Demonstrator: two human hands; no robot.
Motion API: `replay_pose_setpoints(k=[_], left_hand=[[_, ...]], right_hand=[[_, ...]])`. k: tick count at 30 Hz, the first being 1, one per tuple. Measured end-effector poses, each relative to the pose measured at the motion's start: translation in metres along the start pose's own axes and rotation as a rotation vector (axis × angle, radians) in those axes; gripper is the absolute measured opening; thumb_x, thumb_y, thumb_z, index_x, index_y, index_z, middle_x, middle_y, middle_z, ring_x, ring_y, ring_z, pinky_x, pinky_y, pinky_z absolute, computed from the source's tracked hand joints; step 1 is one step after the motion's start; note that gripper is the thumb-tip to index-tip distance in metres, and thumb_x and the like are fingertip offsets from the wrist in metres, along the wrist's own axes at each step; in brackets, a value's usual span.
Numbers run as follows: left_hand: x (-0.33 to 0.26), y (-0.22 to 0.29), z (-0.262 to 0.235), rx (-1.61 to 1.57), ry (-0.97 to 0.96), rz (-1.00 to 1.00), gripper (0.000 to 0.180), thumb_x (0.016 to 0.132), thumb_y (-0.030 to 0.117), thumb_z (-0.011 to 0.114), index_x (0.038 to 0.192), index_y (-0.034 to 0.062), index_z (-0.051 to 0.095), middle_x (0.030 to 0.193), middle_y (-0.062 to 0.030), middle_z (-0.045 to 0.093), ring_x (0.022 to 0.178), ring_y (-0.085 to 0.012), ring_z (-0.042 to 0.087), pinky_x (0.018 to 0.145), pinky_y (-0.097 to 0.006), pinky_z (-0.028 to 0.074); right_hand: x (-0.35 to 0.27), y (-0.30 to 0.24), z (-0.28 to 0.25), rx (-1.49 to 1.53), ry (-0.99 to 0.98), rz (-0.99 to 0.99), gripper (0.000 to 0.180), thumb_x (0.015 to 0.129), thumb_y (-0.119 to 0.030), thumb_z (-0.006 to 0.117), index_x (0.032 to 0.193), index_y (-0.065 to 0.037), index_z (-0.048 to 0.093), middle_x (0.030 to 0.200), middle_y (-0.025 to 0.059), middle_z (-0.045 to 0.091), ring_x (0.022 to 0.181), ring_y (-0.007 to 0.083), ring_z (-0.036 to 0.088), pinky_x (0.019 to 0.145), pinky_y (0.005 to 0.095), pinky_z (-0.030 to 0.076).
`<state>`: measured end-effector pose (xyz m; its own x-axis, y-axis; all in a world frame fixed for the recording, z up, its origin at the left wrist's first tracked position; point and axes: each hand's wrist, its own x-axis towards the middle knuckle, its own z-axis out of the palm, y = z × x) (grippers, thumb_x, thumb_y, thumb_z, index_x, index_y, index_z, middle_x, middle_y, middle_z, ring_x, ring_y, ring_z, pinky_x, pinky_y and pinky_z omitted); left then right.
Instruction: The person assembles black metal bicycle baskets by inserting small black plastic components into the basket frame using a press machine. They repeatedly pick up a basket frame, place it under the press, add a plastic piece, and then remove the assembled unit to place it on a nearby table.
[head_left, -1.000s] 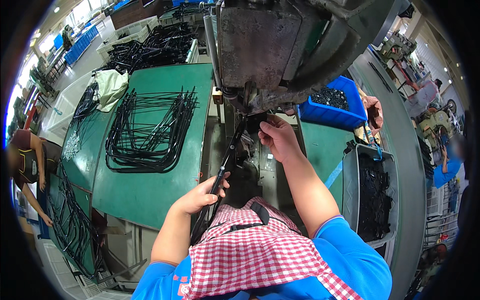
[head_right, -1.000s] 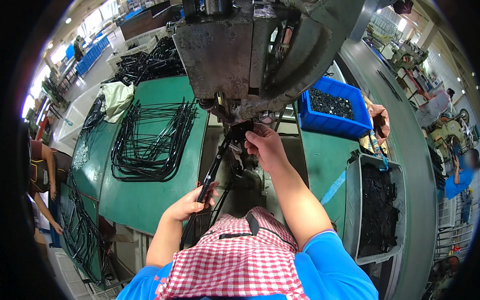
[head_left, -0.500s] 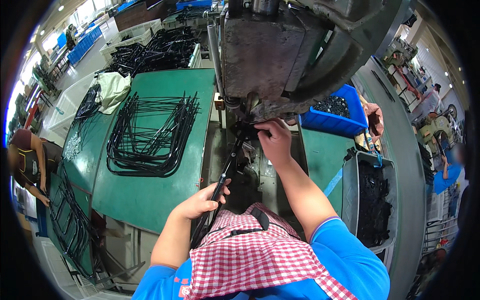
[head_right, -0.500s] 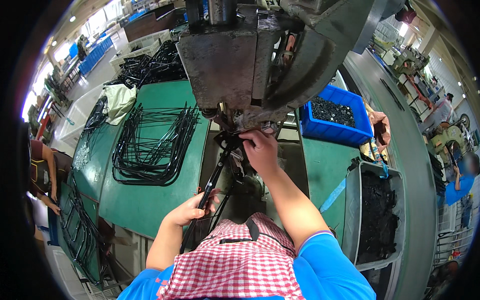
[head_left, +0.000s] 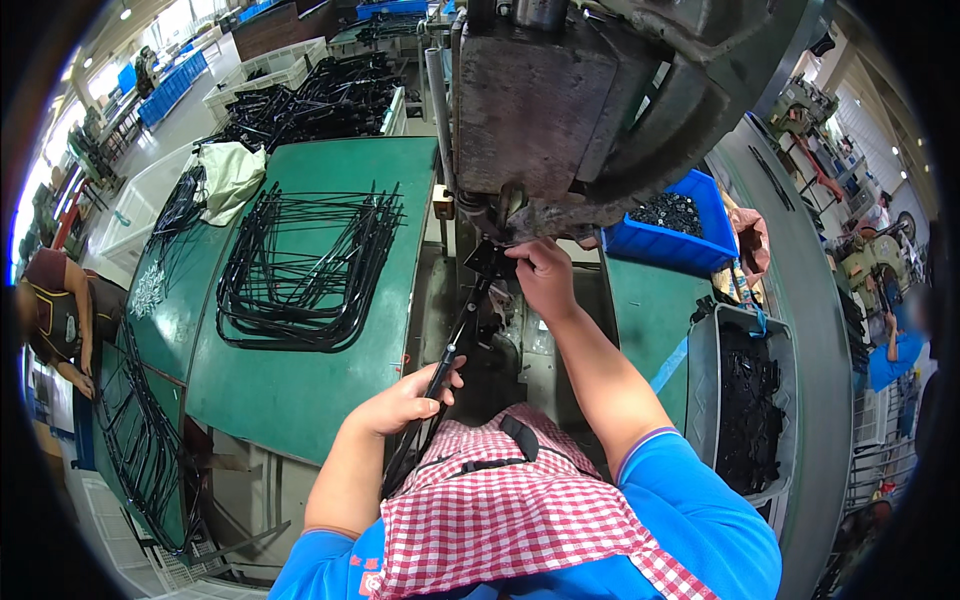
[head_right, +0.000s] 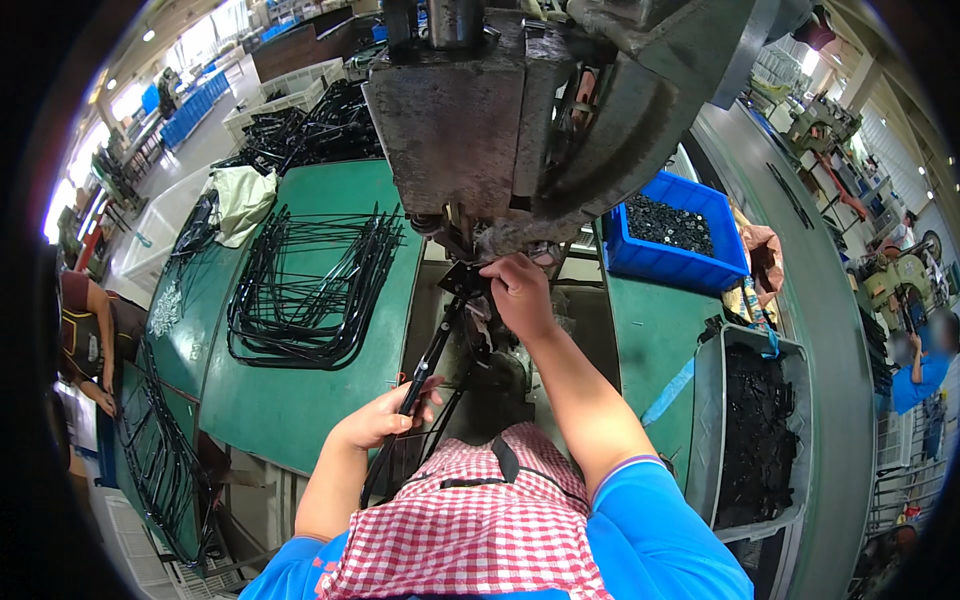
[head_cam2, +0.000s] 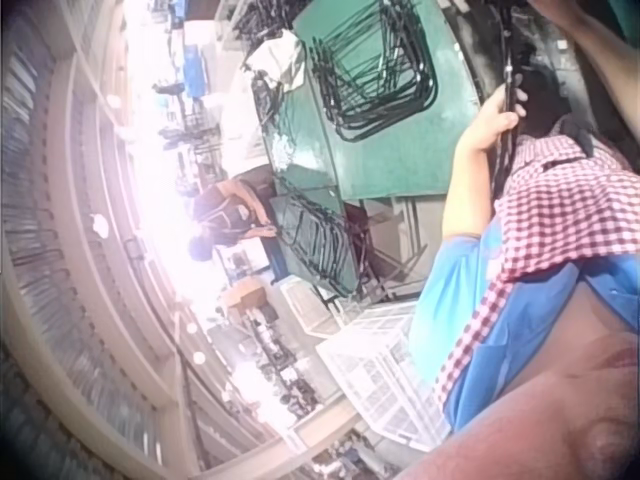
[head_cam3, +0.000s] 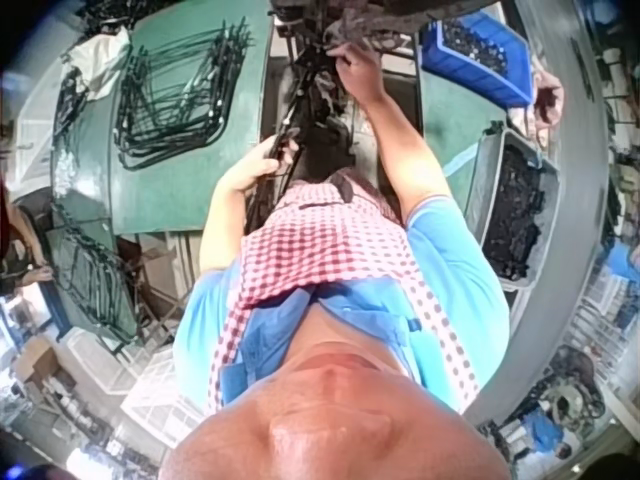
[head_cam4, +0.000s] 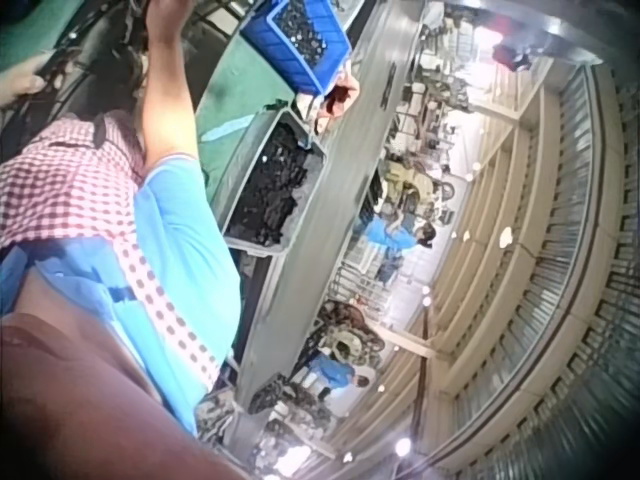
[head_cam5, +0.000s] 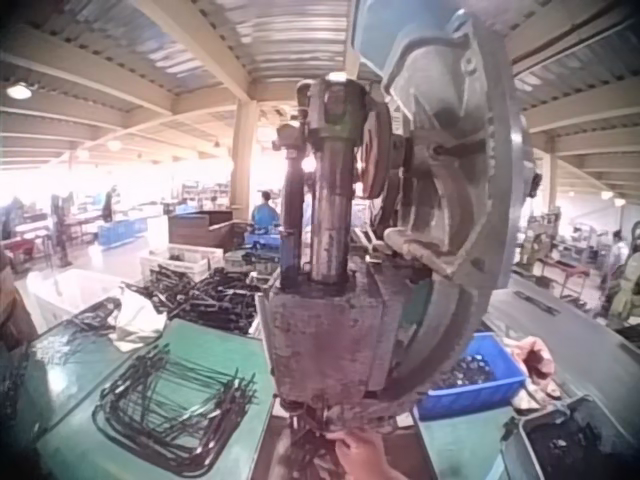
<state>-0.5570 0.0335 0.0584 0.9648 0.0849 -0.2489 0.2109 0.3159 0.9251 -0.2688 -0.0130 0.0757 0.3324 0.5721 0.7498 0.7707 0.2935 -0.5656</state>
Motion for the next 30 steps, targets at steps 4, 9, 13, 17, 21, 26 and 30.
replay_pose_setpoints(k=[4,9,13,17,21,26,30], left_hand=[[-0.002,0.006,0.007,-0.112,0.020,0.019,0.104,0.067,0.049,0.075,0.144,-0.0025,0.026,0.109,0.0005,0.047,0.091,-0.0082,0.049,0.073,-0.019,0.039],[-0.004,0.008,0.005,-0.140,-0.019,0.034,0.103,0.069,0.047,0.074,0.143,-0.0057,0.025,0.101,0.0020,0.045,0.088,-0.0066,0.047,0.072,-0.019,0.039],[-0.004,0.013,0.009,-0.098,-0.012,0.028,0.100,0.069,0.052,0.072,0.139,-0.0066,0.032,0.097,0.0017,0.043,0.083,-0.0070,0.045,0.068,-0.020,0.037],[-0.005,0.014,0.012,-0.043,-0.013,0.021,0.093,0.073,0.051,0.070,0.138,-0.0056,0.034,0.095,0.0016,0.041,0.080,-0.0071,0.043,0.066,-0.021,0.036],[-0.008,0.021,0.013,-0.011,-0.021,0.015,0.090,0.075,0.051,0.069,0.138,-0.0037,0.036,0.094,0.0016,0.041,0.080,-0.0073,0.043,0.066,-0.021,0.037],[-0.006,0.027,0.016,0.084,0.018,-0.056,0.105,0.064,0.066,0.067,0.135,-0.0063,0.040,0.095,0.0000,0.045,0.083,-0.0103,0.048,0.074,-0.024,0.037],[-0.006,0.042,0.015,0.243,-0.086,0.030,0.092,0.068,0.062,0.065,0.131,-0.0023,0.045,0.091,0.0008,0.044,0.078,-0.0094,0.044,0.069,-0.024,0.037]], right_hand=[[0.000,-0.009,-0.002,-0.047,-0.003,-0.051,0.023,0.068,0.013,0.057,0.080,-0.006,0.065,0.077,0.0100,0.064,0.072,0.0267,0.063,0.063,0.0307,0.049],[0.003,-0.003,0.001,-0.021,-0.014,-0.030,0.023,0.068,0.013,0.057,0.077,-0.006,0.067,0.074,0.0109,0.064,0.071,0.0253,0.063,0.063,0.0303,0.048],[0.003,-0.001,0.003,0.015,0.028,0.000,0.020,0.070,0.013,0.056,0.074,-0.004,0.065,0.071,0.0108,0.065,0.068,0.0248,0.065,0.062,0.0297,0.049],[0.004,0.000,0.005,0.053,0.013,-0.019,0.021,0.070,0.013,0.056,0.075,-0.005,0.065,0.071,0.0110,0.065,0.066,0.0262,0.063,0.061,0.0310,0.048],[0.004,0.004,0.005,0.045,-0.010,0.001,0.022,0.072,0.013,0.055,0.080,-0.006,0.066,0.074,0.0119,0.064,0.072,0.0291,0.063,0.064,0.0327,0.048],[-0.012,-0.001,-0.009,-0.088,0.114,0.135,0.029,0.078,0.010,0.052,0.100,-0.006,0.062,0.097,0.0134,0.058,0.083,0.0298,0.058,0.071,0.0324,0.047],[-0.067,-0.011,-0.057,0.115,0.225,0.384,0.024,0.082,0.009,0.052,0.104,0.000,0.058,0.104,0.0058,0.057,0.087,0.0130,0.059,0.073,0.0240,0.050]])
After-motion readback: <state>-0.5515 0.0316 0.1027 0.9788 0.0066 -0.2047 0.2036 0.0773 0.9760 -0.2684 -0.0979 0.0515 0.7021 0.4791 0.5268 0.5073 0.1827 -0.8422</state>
